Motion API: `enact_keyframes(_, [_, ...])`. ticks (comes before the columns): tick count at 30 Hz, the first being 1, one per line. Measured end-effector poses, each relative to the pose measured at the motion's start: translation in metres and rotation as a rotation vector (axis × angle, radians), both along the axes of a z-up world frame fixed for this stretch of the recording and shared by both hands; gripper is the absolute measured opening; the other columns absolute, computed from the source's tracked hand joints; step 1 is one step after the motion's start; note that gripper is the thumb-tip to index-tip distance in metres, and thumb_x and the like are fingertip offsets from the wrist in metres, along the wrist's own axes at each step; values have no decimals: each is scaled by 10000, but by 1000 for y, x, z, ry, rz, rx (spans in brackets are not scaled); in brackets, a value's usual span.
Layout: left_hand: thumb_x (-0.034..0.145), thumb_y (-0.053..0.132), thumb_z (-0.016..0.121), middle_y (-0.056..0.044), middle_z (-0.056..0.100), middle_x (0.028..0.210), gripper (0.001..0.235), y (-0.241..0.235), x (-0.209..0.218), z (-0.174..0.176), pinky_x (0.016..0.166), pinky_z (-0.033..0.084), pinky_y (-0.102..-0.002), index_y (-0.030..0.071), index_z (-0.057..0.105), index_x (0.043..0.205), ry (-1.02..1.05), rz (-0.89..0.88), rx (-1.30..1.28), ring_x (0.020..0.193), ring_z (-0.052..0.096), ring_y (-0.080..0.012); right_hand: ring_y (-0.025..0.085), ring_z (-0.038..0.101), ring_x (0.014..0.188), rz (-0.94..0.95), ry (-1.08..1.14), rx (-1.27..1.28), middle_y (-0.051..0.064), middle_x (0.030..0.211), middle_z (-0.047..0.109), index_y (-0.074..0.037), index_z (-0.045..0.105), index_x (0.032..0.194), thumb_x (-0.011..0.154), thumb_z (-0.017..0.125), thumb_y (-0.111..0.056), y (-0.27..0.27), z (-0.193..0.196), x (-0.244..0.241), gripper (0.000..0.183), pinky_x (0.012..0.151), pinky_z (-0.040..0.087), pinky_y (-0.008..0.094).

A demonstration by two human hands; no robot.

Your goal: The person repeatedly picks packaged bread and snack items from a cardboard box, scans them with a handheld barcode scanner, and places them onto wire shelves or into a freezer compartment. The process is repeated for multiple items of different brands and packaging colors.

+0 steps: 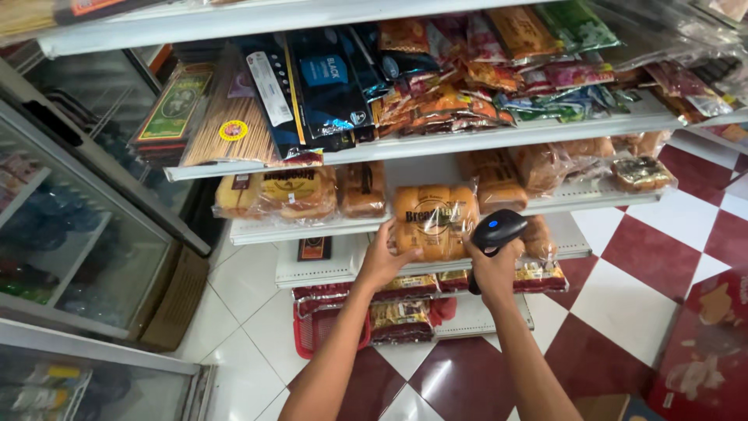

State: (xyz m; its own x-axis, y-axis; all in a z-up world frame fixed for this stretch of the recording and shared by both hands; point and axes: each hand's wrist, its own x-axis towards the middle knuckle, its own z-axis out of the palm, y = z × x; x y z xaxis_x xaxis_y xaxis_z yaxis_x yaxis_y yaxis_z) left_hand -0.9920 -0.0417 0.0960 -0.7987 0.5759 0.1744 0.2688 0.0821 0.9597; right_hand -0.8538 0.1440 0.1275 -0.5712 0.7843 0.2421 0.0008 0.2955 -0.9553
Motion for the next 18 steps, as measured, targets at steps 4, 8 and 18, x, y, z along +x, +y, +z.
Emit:
enact_keyframes(4, [784, 391, 866, -222, 512, 1459, 884, 15, -2, 5, 970, 583, -379, 64, 436, 1483, 32, 164, -80, 1263, 624, -319, 243, 551, 1000, -109, -47, 109, 129, 1058, 544, 8, 604, 1062, 780, 881, -189, 14, -11, -18, 441, 901, 455, 382])
enact_keyframes(8, [800, 301, 861, -210, 569, 1350, 725, 23, 5, 1, 938, 607, -364, 62, 500, 1382, 64, 267, 47, 1192, 656, -303, 209, 567, 975, -153, 117, -51, 94, 1049, 570, -20, 529, 1131, 803, 856, -208, 8, -24, -25, 500, 884, 468, 350])
enact_keyframes(18, [854, 179, 800, -177, 668, 1221, 390, 31, -12, -11, 812, 643, -345, 51, 695, 1207, 294, 398, 44, 977, 730, -267, 172, 665, 928, -119, 34, -175, 57, 984, 714, -39, 656, 1073, 811, 801, -128, 1, -41, -57, 312, 878, 501, 327])
